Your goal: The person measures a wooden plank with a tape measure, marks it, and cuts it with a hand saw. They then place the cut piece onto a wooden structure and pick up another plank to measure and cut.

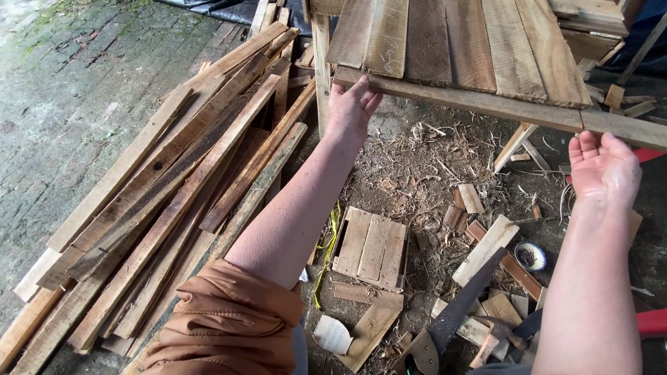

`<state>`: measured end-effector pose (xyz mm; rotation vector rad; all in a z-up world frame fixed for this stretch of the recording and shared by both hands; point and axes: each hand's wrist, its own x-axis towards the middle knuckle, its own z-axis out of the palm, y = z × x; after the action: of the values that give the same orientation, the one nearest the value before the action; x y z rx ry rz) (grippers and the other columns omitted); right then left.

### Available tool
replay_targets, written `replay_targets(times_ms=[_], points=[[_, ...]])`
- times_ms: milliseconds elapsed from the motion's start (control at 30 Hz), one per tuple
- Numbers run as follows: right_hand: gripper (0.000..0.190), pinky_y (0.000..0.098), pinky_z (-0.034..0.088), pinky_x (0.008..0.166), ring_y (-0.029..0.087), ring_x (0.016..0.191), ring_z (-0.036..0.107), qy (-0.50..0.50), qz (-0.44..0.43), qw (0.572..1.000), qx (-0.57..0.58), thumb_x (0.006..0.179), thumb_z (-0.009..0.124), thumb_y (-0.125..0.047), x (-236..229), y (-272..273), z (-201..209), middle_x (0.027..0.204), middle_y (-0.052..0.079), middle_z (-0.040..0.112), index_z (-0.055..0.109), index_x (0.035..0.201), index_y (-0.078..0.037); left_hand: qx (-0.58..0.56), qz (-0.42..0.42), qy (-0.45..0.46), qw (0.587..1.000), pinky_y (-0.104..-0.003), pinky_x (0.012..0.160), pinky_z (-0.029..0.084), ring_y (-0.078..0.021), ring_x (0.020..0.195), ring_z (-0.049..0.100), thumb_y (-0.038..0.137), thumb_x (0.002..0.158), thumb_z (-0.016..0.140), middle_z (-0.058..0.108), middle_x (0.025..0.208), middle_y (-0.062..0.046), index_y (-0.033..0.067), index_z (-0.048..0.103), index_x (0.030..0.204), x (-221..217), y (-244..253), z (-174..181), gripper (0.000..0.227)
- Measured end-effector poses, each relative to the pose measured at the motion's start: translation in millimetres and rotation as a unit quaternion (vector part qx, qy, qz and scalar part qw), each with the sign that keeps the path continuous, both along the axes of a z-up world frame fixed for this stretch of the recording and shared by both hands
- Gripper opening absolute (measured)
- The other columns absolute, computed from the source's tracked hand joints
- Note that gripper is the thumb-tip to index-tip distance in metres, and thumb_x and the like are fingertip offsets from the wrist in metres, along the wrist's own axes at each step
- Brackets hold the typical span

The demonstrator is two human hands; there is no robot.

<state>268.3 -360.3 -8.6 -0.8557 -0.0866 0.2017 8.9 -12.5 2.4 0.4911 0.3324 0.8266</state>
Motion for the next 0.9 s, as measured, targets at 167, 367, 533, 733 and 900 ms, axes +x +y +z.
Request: replay_targets(times_ms=[167, 367, 533, 733, 900], points=[[0.019, 0.0343, 0.060, 0.101, 0.015, 0.091, 0.071, -0.003, 0.007, 1.000, -0.007, 0.097, 0.057, -0.004, -9, 6, 5, 0.103, 0.012, 0.066, 0.057, 0.114, 0.004, -0.003, 0.010, 0.008, 1.000, -0.036, 0.089, 0.063, -0.0282, 0.099, 0.070, 0.001, 0.099, 0.057, 0.061, 0.115, -0.020, -0.0019, 0.044, 0.131, -4, 4, 1, 0.035], [0.018, 0.0343, 0.060, 0.101, 0.016, 0.093, 0.071, -0.002, 0.013, 1.000, -0.001, 0.096, 0.058, -0.004, -10, 8, 3, 0.106, 0.013, 0.066, 0.057, 0.113, 0.004, 0.006, 0.012, 0.000, 1.000, -0.035, 0.087, 0.063, -0.0265, 0.095, 0.070, 0.000, 0.098, 0.056, 0.060, 0.113, -0.019, -0.0022, 0.043, 0.131, -6, 7, 1, 0.036], [0.019, 0.0346, 0.060, 0.098, 0.017, 0.091, 0.071, 0.008, 0.030, 1.000, -0.003, 0.096, 0.059, -0.004, -4, 8, 1, 0.106, 0.013, 0.066, 0.056, 0.114, 0.002, 0.004, 0.017, -0.011, 1.000, -0.031, 0.079, 0.064, -0.0210, 0.085, 0.069, -0.001, 0.098, 0.057, 0.060, 0.108, -0.016, -0.0003, 0.044, 0.131, -3, 15, -5, 0.036], [0.019, 0.0333, 0.063, 0.091, 0.018, 0.089, 0.071, 0.028, 0.012, 1.000, 0.003, 0.095, 0.057, -0.001, -25, 12, 15, 0.101, 0.013, 0.064, 0.052, 0.113, 0.004, -0.021, 0.013, -0.020, 1.000, -0.035, 0.079, 0.065, -0.0259, 0.089, 0.070, -0.001, 0.098, 0.057, 0.060, 0.112, -0.019, -0.0005, 0.041, 0.140, -1, 18, -4, 0.045], [0.012, 0.0342, 0.060, 0.094, 0.018, 0.088, 0.070, 0.020, 0.043, 0.999, 0.006, 0.096, 0.058, -0.003, -9, 9, 4, 0.099, 0.012, 0.065, 0.056, 0.108, 0.001, 0.021, 0.020, 0.002, 1.000, -0.033, 0.082, 0.063, -0.0235, 0.090, 0.069, 0.002, 0.100, 0.055, 0.061, 0.108, -0.017, 0.0002, 0.044, 0.131, -6, 14, -1, 0.033]])
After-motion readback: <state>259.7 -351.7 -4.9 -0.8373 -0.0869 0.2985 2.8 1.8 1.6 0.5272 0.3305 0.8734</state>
